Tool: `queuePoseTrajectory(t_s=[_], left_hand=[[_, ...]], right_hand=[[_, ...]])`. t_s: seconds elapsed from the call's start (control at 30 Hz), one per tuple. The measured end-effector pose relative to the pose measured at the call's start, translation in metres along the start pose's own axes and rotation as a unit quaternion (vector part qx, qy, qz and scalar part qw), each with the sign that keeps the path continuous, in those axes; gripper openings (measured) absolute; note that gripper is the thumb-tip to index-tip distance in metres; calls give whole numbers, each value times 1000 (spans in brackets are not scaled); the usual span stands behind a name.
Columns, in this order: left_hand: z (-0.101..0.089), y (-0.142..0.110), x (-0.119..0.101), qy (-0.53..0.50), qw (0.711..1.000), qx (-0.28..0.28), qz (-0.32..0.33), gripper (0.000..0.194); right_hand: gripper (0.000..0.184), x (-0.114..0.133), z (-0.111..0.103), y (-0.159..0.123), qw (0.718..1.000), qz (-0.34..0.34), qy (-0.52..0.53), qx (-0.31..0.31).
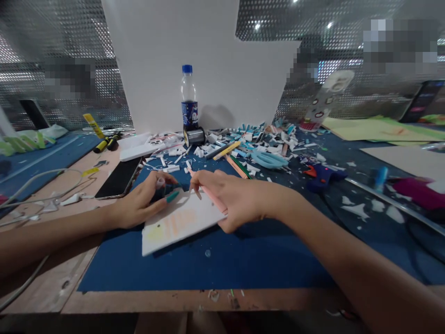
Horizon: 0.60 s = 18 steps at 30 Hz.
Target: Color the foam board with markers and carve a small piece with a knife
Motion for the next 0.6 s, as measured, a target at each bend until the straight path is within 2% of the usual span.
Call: queuePoseTrajectory(t_s=[0.03,0.1,0.23,0.37,0.43,0.53,0.6], left_hand=[[0,0,1,-10,1000,3,-11,17],[-2,0,3,-24,1000,-4,-19,16],[-2,1,9,-46,998,-12,-47,16],[-3,2,11,-53,996,-14,-73,16],[-3,1,7,-59,996,5,-69,16],[-2,0,0,-51,995,48,-65,15],[-2,0,-3,-40,995,56,-66,13]], right_hand=[[53,3,0,2,1000,-7,19,24],[51,9,-4,5,998,-21,46,30],[48,16,-15,9,998,-47,14,-32],[36,5,-16,12,990,-86,-55,-94],[28,-4,-13,13,987,-93,-67,-116],[23,-14,-4,15,987,-87,-53,-122],[27,-19,2,15,991,-71,-34,-110]])
Point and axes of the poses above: each hand's wrist, its own y-axis towards the middle knuckle, its own z-axis out of the palm, x = y × z, the point moved 4 cm from there along y, towards the middle knuckle, and after that the axes turned 13 degrees about -z, right-handed, at the moved point
